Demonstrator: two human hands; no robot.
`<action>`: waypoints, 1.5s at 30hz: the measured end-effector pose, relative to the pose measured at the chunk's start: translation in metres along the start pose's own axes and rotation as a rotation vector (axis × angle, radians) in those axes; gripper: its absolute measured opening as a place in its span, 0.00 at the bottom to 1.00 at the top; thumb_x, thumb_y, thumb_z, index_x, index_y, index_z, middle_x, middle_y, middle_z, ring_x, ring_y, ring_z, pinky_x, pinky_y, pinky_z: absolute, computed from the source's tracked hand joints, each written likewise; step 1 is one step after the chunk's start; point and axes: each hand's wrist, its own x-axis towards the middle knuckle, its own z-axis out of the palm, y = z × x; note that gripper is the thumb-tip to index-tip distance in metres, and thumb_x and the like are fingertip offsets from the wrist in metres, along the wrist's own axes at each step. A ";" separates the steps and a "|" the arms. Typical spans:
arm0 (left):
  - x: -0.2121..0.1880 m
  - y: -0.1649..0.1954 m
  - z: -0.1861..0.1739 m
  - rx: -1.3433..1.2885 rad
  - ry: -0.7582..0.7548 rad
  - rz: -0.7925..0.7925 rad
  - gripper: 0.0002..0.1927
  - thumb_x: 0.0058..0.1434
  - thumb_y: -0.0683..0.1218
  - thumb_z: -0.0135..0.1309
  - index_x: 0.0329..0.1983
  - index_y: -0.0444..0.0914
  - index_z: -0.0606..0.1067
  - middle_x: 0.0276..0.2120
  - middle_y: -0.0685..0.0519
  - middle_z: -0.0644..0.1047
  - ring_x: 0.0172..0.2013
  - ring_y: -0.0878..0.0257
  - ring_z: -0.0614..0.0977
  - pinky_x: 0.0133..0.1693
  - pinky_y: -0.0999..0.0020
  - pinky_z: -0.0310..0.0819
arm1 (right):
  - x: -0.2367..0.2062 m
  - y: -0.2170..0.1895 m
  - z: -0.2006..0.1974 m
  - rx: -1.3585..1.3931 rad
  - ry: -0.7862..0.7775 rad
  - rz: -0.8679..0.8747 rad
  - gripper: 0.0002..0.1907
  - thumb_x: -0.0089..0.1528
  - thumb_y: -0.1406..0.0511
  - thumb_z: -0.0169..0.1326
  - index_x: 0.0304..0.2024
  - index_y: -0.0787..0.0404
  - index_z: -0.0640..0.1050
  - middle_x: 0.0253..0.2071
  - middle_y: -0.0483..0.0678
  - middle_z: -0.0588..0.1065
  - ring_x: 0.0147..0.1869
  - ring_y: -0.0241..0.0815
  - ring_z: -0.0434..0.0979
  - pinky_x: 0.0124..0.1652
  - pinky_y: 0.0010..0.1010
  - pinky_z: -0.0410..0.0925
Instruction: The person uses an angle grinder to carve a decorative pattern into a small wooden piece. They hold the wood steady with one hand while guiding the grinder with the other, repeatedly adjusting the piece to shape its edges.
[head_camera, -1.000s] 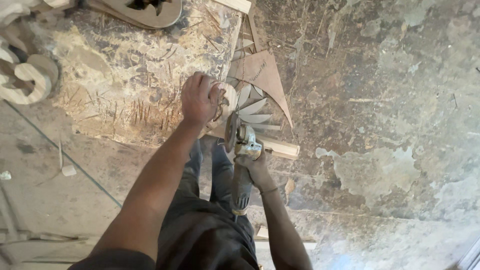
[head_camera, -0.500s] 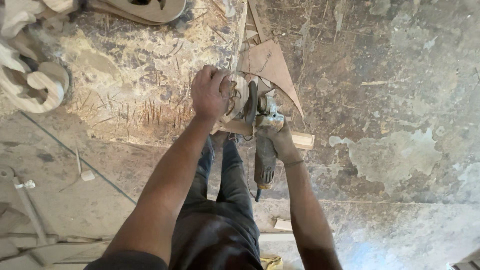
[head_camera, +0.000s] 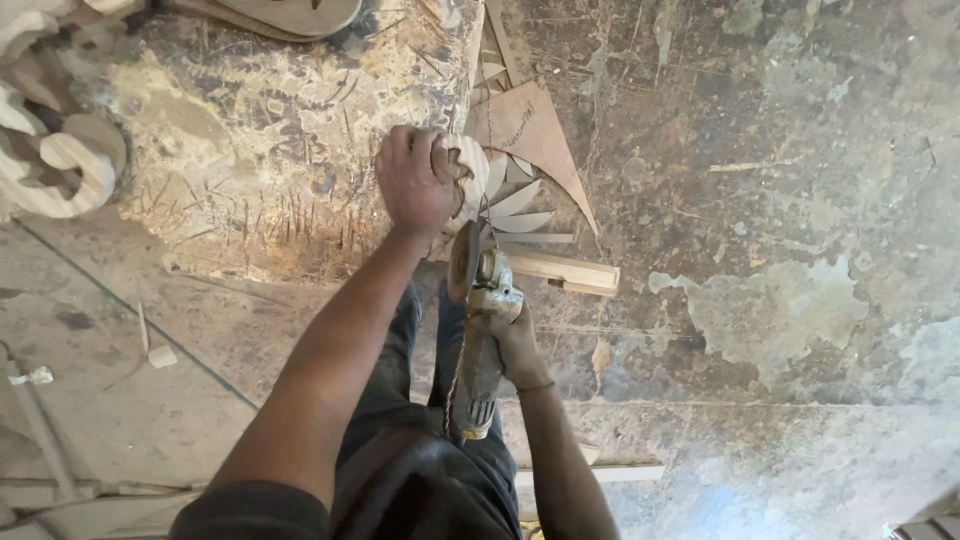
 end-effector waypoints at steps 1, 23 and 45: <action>-0.001 0.001 0.002 0.039 0.008 -0.003 0.08 0.68 0.44 0.50 0.49 0.40 0.73 0.42 0.48 0.71 0.46 0.54 0.73 0.47 0.54 0.67 | -0.001 0.001 -0.004 0.021 -0.003 0.029 0.24 0.54 0.77 0.60 0.53 0.66 0.72 0.42 0.50 0.78 0.43 0.43 0.81 0.43 0.35 0.77; 0.013 0.010 0.010 0.122 -0.085 -0.167 0.15 0.70 0.56 0.53 0.55 0.48 0.78 0.43 0.51 0.69 0.47 0.55 0.68 0.50 0.56 0.58 | 0.100 -0.087 -0.033 -0.150 -0.128 0.028 0.31 0.56 0.77 0.60 0.61 0.64 0.67 0.41 0.48 0.77 0.41 0.39 0.79 0.40 0.30 0.76; 0.002 0.001 0.015 0.191 -0.059 -0.173 0.15 0.71 0.58 0.51 0.56 0.50 0.74 0.43 0.53 0.67 0.46 0.57 0.68 0.49 0.57 0.59 | -0.003 -0.013 -0.021 -0.115 -0.072 0.066 0.38 0.52 0.76 0.63 0.63 0.64 0.65 0.47 0.51 0.76 0.47 0.43 0.81 0.46 0.36 0.78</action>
